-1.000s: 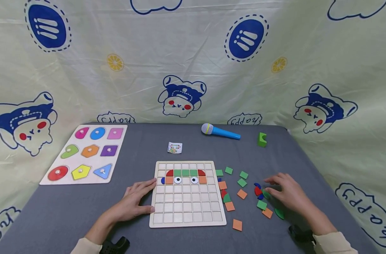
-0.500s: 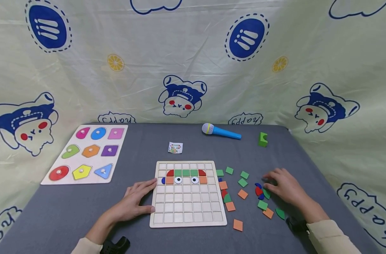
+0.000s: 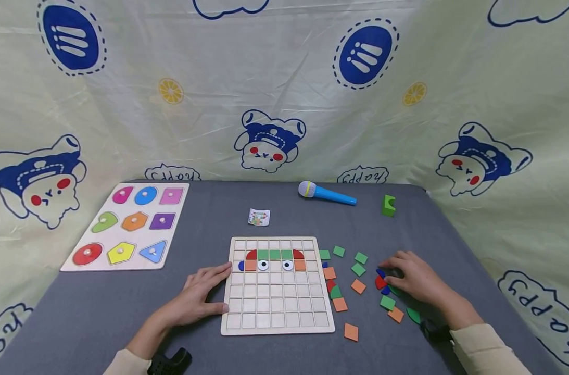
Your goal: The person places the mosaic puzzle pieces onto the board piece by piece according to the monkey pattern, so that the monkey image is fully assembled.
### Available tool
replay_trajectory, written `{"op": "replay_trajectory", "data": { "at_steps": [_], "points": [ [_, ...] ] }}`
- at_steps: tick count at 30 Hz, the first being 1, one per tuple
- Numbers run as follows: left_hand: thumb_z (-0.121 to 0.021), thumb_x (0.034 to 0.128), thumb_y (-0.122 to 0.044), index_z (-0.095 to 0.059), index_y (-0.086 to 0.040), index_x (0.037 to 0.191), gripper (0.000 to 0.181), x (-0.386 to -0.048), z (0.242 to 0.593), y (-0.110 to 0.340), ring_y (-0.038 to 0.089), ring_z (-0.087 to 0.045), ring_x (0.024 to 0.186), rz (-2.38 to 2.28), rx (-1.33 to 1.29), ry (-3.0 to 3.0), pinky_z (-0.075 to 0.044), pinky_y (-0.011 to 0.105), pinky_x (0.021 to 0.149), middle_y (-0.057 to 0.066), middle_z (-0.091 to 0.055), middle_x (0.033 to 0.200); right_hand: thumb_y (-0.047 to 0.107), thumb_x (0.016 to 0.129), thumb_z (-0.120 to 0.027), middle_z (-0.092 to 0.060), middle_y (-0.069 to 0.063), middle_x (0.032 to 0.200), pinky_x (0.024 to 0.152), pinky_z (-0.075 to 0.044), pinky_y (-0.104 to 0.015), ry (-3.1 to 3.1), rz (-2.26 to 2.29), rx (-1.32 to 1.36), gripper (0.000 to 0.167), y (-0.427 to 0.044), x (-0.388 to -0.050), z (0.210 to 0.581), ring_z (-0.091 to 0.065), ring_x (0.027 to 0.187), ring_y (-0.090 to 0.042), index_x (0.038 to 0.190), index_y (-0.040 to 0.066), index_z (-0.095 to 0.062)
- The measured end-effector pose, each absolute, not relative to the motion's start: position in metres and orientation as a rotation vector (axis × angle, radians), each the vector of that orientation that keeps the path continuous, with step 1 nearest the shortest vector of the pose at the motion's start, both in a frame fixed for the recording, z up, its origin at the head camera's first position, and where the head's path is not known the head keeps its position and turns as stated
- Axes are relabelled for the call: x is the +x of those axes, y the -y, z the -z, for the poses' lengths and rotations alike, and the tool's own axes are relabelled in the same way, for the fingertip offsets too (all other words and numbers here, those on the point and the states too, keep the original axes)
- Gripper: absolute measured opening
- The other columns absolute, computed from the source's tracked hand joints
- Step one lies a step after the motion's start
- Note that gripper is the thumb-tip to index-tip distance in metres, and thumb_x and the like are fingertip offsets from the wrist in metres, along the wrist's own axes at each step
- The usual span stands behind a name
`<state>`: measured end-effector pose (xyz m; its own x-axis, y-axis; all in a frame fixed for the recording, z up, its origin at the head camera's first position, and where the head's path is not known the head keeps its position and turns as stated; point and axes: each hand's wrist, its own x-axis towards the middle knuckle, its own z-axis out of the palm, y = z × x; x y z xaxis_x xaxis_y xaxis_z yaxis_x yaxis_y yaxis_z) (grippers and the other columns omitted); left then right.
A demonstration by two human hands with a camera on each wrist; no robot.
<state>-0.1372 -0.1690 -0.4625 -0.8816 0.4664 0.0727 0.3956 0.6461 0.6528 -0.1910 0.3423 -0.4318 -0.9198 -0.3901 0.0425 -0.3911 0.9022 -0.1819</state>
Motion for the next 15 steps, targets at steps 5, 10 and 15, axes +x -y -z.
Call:
{"op": "replay_trajectory", "data": {
  "at_steps": [5,10,15],
  "points": [
    [-0.070,0.0815,-0.040,-0.039,-0.008,0.145,0.078,-0.1375,0.4627,0.1689,0.029,-0.033,0.130,-1.054,0.738,-2.765,-0.021,0.049,0.094,0.006,-0.034,0.152,0.022,0.082,-0.072,-0.057,0.006,0.092,0.069,-0.039,-0.027,3.077,-0.309,0.649,0.027,-0.3400,-0.1924,0.4307,-0.045,0.085,-0.011,0.109,0.019,-0.071],
    [-0.070,0.0814,-0.040,-0.039,-0.008,0.144,0.077,-0.1370,0.4621,0.1688,0.029,-0.034,0.130,-1.050,0.739,-2.769,-0.022,0.049,0.093,0.006,-0.035,0.152,0.021,0.081,-0.072,-0.054,0.007,0.088,0.065,-0.035,-0.023,3.071,-0.327,0.673,0.025,-0.3390,-0.1930,0.4303,-0.043,0.081,-0.009,0.107,0.020,-0.071],
    [-0.070,0.0813,-0.040,-0.039,-0.008,0.144,0.077,-0.1366,0.4611,0.1684,0.029,-0.034,0.130,-1.043,0.733,-2.773,-0.022,0.050,0.094,0.006,-0.035,0.152,0.022,0.081,-0.073,-0.054,0.007,0.089,0.065,-0.034,-0.024,3.057,-0.319,0.675,0.023,-0.3388,-0.1930,0.4305,-0.043,0.081,-0.009,0.104,0.020,-0.072]
  ]
}}
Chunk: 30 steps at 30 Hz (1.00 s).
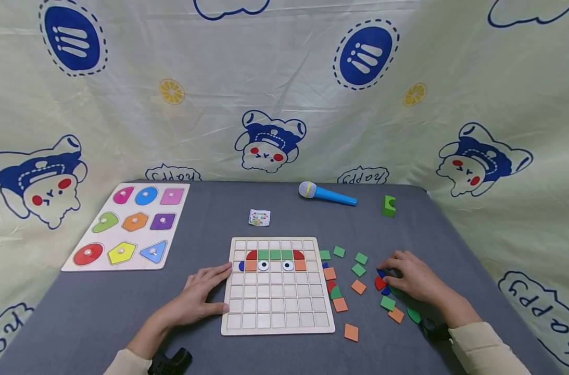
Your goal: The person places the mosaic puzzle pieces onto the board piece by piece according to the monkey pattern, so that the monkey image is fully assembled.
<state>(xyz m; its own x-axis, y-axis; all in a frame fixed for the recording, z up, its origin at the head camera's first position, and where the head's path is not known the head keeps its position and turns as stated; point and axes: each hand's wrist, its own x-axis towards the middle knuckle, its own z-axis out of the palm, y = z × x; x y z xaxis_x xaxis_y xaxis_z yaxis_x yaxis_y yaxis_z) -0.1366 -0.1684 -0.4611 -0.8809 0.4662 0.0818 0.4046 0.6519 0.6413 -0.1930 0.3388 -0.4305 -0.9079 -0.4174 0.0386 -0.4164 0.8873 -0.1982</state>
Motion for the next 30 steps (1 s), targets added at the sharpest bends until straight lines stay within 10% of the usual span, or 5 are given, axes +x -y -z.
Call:
{"op": "replay_trajectory", "data": {
  "at_steps": [30],
  "points": [
    [-0.070,0.0812,-0.041,-0.039,-0.009,0.145,0.078,-0.137,0.462,0.169,0.030,-0.033,0.131,-1.054,0.722,-2.763,-0.020,0.052,0.096,0.006,-0.035,0.152,0.032,0.083,-0.071,-0.061,0.003,0.095,0.071,-0.042,-0.026,-3.020,0.469,-0.945,0.025,-0.207,-0.188,0.414,-0.044,0.089,-0.010,0.103,0.019,-0.071]
  ]
}}
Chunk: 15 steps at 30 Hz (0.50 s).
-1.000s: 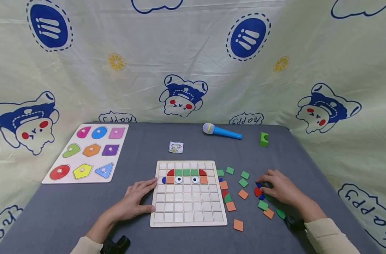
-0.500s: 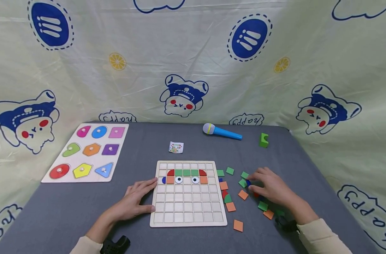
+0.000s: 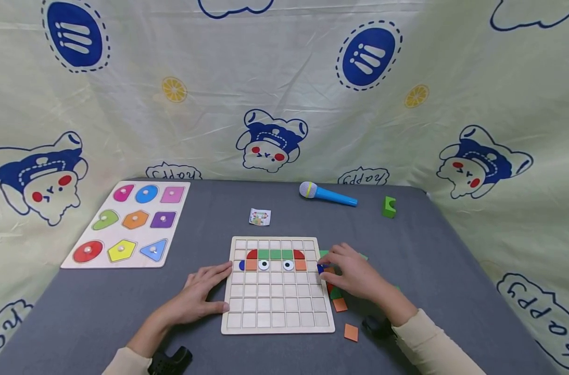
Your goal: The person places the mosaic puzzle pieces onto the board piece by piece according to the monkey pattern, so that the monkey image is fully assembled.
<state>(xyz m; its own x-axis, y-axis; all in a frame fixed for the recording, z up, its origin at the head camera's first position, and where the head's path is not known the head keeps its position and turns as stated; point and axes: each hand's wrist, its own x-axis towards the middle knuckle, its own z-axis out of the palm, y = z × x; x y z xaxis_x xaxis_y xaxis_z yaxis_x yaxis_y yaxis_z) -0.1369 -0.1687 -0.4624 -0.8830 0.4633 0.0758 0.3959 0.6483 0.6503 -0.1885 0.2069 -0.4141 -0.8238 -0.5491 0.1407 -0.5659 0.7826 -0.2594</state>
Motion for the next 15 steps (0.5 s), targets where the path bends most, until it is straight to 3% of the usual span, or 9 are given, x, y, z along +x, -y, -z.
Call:
{"op": "replay_trajectory", "data": {
  "at_steps": [15],
  "points": [
    [-0.071,0.0813,-0.039,-0.039,-0.007,0.144,0.078,-0.137,0.461,0.168,0.030,-0.034,0.130,-1.052,0.726,-2.760,-0.020,0.052,0.096,0.007,-0.035,0.152,0.031,0.080,-0.074,-0.061,0.003,0.092,0.070,-0.038,-0.028,3.040,-0.326,0.786,0.025,-0.179,-0.213,0.427,-0.043,0.083,-0.012,0.101,0.019,-0.071]
  ]
}}
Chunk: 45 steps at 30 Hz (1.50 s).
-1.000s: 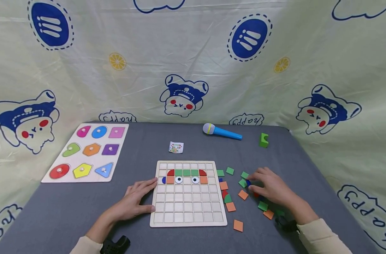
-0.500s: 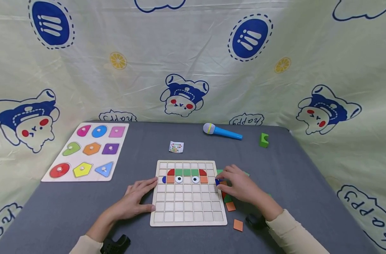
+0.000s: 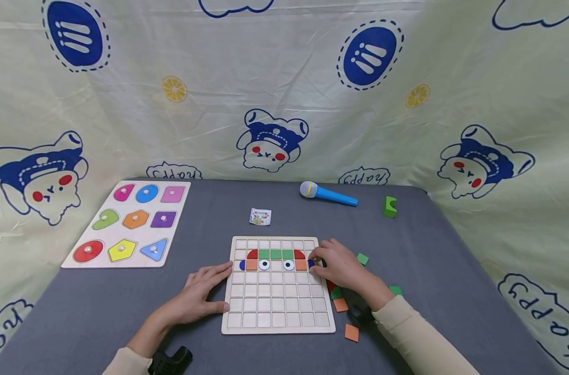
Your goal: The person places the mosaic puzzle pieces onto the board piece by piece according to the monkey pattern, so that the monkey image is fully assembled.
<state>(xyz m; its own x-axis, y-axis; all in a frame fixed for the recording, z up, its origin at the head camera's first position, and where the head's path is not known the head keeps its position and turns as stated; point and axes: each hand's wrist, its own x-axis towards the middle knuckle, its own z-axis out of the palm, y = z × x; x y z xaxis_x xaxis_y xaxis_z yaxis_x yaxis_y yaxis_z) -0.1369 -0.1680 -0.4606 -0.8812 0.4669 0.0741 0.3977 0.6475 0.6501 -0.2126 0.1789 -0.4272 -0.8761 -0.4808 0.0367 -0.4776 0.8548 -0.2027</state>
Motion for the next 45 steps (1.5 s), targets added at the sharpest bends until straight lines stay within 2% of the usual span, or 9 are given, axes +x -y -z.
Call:
{"op": "replay_trajectory", "data": {
  "at_steps": [30,39,45],
  "points": [
    [-0.070,0.0813,-0.040,-0.039,-0.007,0.144,0.078,-0.137,0.461,0.168,0.030,-0.034,0.130,-1.039,0.717,-2.764,-0.021,0.051,0.096,0.006,-0.035,0.152,0.032,0.079,-0.075,-0.056,0.002,0.092,0.069,-0.035,-0.028,-2.965,0.344,-0.768,0.026,-0.177,-0.214,0.429,-0.041,0.082,-0.013,0.102,0.020,-0.071],
    [-0.070,0.0813,-0.040,-0.038,-0.008,0.145,0.078,-0.136,0.462,0.168,0.029,-0.033,0.130,-1.044,0.720,-2.760,-0.020,0.051,0.096,0.006,-0.034,0.152,0.030,0.081,-0.073,-0.061,-0.001,0.098,0.076,-0.044,-0.033,-3.000,0.379,-0.752,0.029,-0.187,-0.210,0.421,-0.046,0.090,-0.015,0.106,0.015,-0.070],
    [-0.071,0.0812,-0.039,-0.039,-0.008,0.145,0.078,-0.137,0.461,0.168,0.030,-0.033,0.130,-1.047,0.719,-2.763,-0.020,0.052,0.097,0.006,-0.034,0.152,0.029,0.082,-0.073,-0.060,-0.001,0.098,0.077,-0.044,-0.035,-3.065,0.397,-0.744,0.030,-0.209,-0.204,0.407,-0.048,0.092,-0.017,0.106,0.013,-0.070]
  ]
}}
